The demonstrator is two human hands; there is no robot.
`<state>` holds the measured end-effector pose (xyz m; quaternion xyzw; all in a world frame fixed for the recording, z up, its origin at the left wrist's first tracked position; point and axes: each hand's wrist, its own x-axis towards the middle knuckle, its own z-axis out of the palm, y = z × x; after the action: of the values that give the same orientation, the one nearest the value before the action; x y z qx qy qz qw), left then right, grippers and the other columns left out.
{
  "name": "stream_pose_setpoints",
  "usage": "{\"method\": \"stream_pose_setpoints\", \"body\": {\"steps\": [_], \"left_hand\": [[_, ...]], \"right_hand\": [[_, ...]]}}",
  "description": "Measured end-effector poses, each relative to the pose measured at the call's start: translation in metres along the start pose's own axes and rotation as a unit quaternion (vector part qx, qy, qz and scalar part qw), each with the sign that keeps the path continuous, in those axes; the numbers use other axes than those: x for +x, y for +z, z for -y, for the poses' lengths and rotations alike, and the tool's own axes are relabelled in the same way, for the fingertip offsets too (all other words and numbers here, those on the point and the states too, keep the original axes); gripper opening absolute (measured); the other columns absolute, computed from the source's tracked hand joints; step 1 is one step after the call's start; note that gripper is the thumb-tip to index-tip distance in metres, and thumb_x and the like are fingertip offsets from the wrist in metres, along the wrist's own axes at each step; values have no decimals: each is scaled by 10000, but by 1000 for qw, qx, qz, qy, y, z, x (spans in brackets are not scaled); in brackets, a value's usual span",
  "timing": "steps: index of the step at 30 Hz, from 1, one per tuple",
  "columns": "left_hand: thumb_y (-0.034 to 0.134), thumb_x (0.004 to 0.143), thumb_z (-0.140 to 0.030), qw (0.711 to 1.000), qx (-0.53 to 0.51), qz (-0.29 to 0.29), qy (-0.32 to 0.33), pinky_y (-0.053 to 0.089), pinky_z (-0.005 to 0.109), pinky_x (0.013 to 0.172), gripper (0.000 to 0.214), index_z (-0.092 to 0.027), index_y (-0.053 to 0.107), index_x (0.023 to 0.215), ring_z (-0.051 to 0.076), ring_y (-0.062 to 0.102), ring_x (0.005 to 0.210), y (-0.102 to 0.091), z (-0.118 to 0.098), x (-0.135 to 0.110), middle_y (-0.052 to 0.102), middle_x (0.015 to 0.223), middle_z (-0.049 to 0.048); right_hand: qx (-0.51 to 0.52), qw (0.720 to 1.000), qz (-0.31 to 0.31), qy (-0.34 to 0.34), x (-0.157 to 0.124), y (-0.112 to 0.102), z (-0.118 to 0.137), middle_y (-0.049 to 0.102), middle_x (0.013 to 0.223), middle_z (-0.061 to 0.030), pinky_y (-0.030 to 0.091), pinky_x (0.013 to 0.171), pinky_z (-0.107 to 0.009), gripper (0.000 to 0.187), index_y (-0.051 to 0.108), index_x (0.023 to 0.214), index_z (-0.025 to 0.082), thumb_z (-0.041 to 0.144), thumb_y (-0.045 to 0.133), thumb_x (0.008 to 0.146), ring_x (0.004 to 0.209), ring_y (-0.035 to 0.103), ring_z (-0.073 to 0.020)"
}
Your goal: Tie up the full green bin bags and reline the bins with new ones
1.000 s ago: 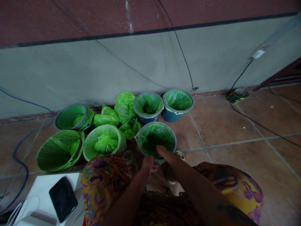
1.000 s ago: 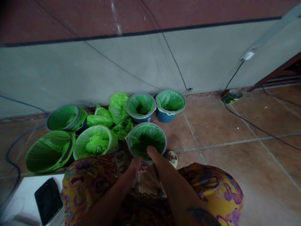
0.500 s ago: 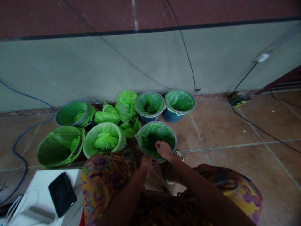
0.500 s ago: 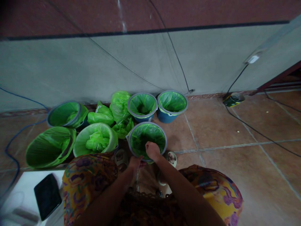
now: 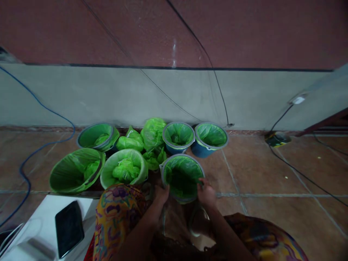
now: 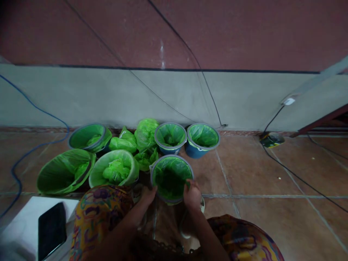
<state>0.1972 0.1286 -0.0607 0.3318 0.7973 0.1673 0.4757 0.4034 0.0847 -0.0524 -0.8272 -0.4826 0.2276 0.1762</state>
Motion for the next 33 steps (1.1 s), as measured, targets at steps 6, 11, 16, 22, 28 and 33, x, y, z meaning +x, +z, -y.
{"method": "stream_pose_setpoints", "body": {"steps": [6, 11, 16, 22, 28, 33], "left_hand": [[559, 857, -211, 954, 157, -83, 242, 345, 416, 1139, 581, -71, 401, 1399, 305, 436, 1383, -1, -48, 31, 475, 1454, 253], [521, 840, -145, 914, 274, -47, 294, 373, 447, 1115, 687, -57, 297, 1484, 335, 403, 1396, 23, -53, 48, 401, 1504, 252], [527, 750, -50, 885, 311, -48, 343, 371, 390, 1118, 869, -80, 161, 1538, 308, 391, 1400, 29, -35, 58, 320, 1550, 222], [586, 703, -46, 896, 279, -33, 345, 342, 410, 1142, 908, -38, 194, 1522, 336, 440, 1357, 26, -38, 63, 374, 1501, 247], [590, 781, -87, 971, 104, -6, 215, 466, 283, 1008, 631, -132, 459, 1397, 247, 535, 1298, 17, -35, 64, 551, 1408, 163], [563, 880, -229, 991, 95, 71, 67, 490, 236, 609, 215, -87, 712, 938, 235, 728, 848, 5, -19, 42, 751, 909, 152]], "right_hand": [[-47, 995, -43, 77, 41, -7, -22, 492, 1382, -252, 367, 1076, -419, 618, 340, 1467, 27, 305, 380, 917, 1330, 447, -349], [-49, 998, 1, 41, 44, 24, -18, 469, 1405, -254, 403, 1036, -411, 666, 224, 1514, 6, 198, 343, 888, 1293, 485, -339], [-41, 998, 10, 57, 37, 36, -13, 530, 1310, -262, 463, 934, -370, 693, 138, 1542, 16, 133, 325, 885, 1175, 577, -312], [-55, 995, 19, 77, 40, 36, -11, 500, 1354, -311, 501, 861, -416, 683, 127, 1540, 3, 153, 327, 904, 1138, 607, -354], [-31, 997, 28, 64, 40, 34, -15, 565, 1303, -277, 487, 907, -380, 663, 188, 1532, 8, 65, 265, 876, 1109, 639, -301], [-87, 993, 35, 74, 24, 18, -12, 559, 1339, -257, 485, 897, -410, 676, 256, 1533, 59, 27, 288, 858, 1108, 637, -302]]}}
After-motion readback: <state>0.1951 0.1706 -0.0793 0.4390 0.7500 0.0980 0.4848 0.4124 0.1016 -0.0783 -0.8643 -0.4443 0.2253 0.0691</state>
